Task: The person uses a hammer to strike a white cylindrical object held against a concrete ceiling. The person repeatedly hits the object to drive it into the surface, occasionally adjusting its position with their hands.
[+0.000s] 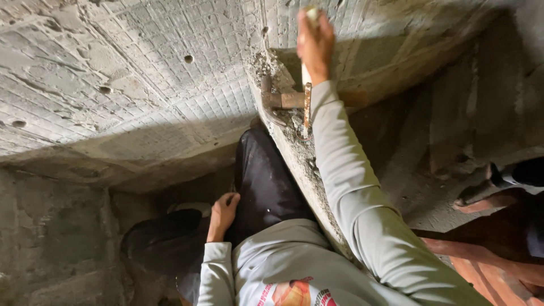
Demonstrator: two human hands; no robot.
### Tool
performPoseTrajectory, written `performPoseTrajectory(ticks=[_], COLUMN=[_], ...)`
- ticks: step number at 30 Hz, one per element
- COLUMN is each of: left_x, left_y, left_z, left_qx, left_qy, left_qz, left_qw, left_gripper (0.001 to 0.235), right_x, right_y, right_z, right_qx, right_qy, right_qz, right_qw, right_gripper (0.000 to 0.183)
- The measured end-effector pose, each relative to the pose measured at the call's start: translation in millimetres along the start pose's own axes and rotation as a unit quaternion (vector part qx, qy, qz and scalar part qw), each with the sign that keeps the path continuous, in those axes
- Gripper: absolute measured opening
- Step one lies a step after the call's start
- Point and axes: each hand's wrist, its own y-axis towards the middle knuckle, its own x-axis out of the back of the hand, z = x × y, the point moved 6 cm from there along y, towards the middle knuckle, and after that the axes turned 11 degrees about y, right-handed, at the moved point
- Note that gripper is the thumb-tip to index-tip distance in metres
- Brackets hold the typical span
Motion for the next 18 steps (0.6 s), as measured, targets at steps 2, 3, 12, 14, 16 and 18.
performPoseTrajectory(ticks=[2,3,12,14,16,18], left_x=[20.4,33.5,143.2,156.4,164.1,153.0], left_y=[-10.4,-15.4,-90.6,-113.3,-136.1,-142.8], left_z=[-29.1,-47.9,-275.9,-306.6,-330.4,-329.0], left_qx=[-0.013,-0.063,-0.396,-0.444,-0.478,-0.488], left_qy=[-0.038,-0.062,-0.081,-0.079,-0.040,-0.027], left_qz=[-0.043,-0.091,-0.338,-0.401,-0.448,-0.392], left_qw=[0.998,0.992,0.850,0.798,0.754,0.779], left_gripper=[0.036,0.032,0.062,0.073,0.092,0.094], right_x=[17.4,29.4,-1.4,-15.1,-26.1,-27.7], right_y=[12.7,19.2,-42.3,-81.6,-125.8,-159.2], right_z=[13.5,22.9,216.5,242.6,260.9,258.8], right_qx=[0.060,0.078,0.070,0.077,0.076,0.060], right_qy=[0.041,0.076,0.165,0.128,0.119,0.154], right_qz=[-0.025,-0.062,0.087,0.164,0.246,0.271], right_qw=[0.997,0.992,0.980,0.975,0.959,0.948], right_gripper=[0.040,0.037,0.055,0.053,0.045,0.036])
